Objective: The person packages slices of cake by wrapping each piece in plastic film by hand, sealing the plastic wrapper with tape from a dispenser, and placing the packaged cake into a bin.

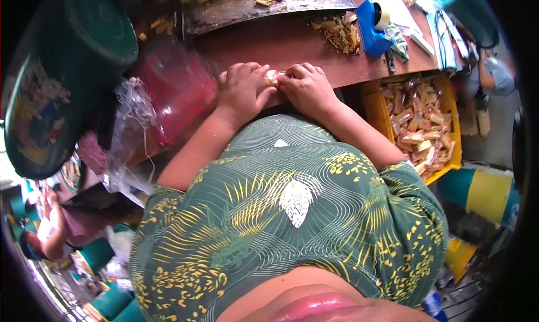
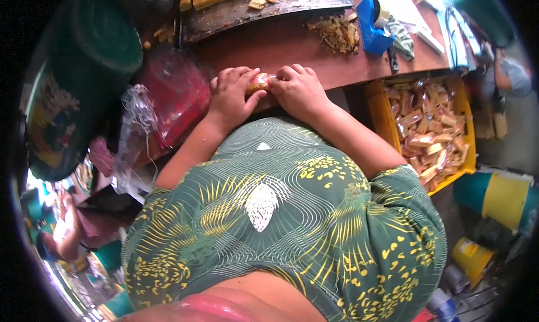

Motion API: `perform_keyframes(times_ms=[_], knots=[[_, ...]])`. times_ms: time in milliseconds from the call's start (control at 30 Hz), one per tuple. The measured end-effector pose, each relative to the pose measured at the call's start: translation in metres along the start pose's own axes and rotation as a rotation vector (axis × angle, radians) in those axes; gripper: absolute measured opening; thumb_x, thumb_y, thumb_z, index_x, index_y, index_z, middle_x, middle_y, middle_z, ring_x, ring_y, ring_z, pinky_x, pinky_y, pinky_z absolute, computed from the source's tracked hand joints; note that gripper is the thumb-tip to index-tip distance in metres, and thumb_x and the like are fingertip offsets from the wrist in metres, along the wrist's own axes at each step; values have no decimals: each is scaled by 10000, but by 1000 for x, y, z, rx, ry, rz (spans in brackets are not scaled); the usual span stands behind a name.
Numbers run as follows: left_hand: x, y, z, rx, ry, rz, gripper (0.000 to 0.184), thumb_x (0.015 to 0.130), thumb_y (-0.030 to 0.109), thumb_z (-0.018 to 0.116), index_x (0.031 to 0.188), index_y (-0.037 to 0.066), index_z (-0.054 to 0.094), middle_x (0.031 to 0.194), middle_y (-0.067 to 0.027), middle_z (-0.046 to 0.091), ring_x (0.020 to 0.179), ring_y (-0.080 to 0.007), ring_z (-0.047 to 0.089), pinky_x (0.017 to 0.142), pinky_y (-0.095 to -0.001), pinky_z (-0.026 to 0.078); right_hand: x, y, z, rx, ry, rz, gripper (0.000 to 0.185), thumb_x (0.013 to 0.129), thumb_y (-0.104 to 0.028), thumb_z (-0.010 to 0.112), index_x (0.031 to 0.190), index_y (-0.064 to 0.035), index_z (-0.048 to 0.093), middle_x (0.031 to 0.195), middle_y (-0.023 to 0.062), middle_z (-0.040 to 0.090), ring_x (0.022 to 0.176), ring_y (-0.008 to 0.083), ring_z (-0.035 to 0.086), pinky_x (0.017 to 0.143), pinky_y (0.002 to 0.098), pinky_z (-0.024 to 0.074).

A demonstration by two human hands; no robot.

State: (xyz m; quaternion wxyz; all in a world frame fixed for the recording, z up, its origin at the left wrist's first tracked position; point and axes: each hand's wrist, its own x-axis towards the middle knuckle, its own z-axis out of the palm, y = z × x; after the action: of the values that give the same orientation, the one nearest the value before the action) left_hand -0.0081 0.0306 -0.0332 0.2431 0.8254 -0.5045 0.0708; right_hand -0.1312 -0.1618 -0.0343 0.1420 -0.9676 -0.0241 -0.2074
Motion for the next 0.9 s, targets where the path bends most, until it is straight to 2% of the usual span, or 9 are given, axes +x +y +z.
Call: perform_keyframes(times_ms=[100, 200, 233, 433, 533, 633, 733, 833, 900], knots=[[4, 3, -1, -63, -4, 7, 478, 893, 318, 768, 1331, 152, 669, 1261, -55, 655, 1161, -305, 594, 992, -466, 458, -4, 1, 0, 77, 23, 13, 225, 902, -229, 716, 1114, -156, 745, 1106, 61, 699, 1049, 273, 649, 919, 431, 513], [5, -1, -1, -102, -40, -21, 466, 888, 291, 773, 1317, 142, 672, 1228, -65, 666, 1145, -315, 599, 975, -459, 470, -3, 6, 2, 177, 38, 110, 250, 890, -203, 725, 1124, -118, 740, 1135, 108, 696, 1067, 304, 650, 957, 446, 511], [6, 0, 0, -106, -18, -8, 457, 883, 274, 776, 1306, 136, 673, 1210, -68, 670, 1133, -319, 605, 965, -457, 476, -2, 7, 2, 209, 96, 95, 228, 887, -183, 719, 1098, -101, 749, 1101, 127, 705, 1039, 320, 661, 946, 446, 523], [2, 4, 1, -40, 18, 4, 467, 882, 281, 772, 1313, 136, 667, 1247, -50, 654, 1188, -296, 575, 1005, -471, 437, 11, 18, 8, 189, 65, 37, 105, 871, -152, 710, 930, -96, 777, 969, 89, 722, 953, 316, 677, 869, 428, 553], [1, 12, -1, 128, 66, 44, 457, 904, 269, 745, 1333, 140, 656, 1262, -46, 647, 1217, -289, 560, 1023, -477, 419, 11, 18, 11, 157, 46, 30, 93, 864, -151, 707, 895, -103, 781, 949, 77, 718, 934, 309, 673, 850, 423, 553], [-1, 11, 6, 112, 6, 37, 459, 926, 248, 716, 1362, 130, 635, 1260, -49, 645, 1210, -293, 562, 1030, -474, 421, 12, 17, 7, 118, -24, 17, 114, 914, -152, 708, 980, -110, 791, 937, 96, 719, 930, 307, 671, 850, 444, 551], [4, 9, 7, -72, -8, -12, 467, 928, 207, 710, 1377, 116, 620, 1249, -79, 637, 1170, -319, 573, 1021, -445, 439, 10, 14, 6, 138, -12, 17, 141, 948, -132, 694, 1050, -107, 789, 1034, 112, 705, 944, 299, 666, 851, 428, 560], [17, 7, 10, -353, 78, -67, 434, 976, 188, 677, 1391, 81, 608, 1276, -94, 629, 1208, -287, 580, 1041, -438, 456, 8, 6, -3, 229, 225, 39, 221, 950, -131, 696, 1156, -106, 769, 1153, 125, 670, 998, 301, 655, 882, 422, 565], [29, 13, 17, -763, 123, -162, 453, 1038, 239, 640, 1437, 45, 550, 1267, -97, 634, 1178, -245, 594, 1020, -391, 478, 14, 2, -11, 454, 287, 85, 309, 950, -112, 700, 1258, -108, 732, 1215, 144, 641, 1030, 301, 647, 908, 413, 561]])
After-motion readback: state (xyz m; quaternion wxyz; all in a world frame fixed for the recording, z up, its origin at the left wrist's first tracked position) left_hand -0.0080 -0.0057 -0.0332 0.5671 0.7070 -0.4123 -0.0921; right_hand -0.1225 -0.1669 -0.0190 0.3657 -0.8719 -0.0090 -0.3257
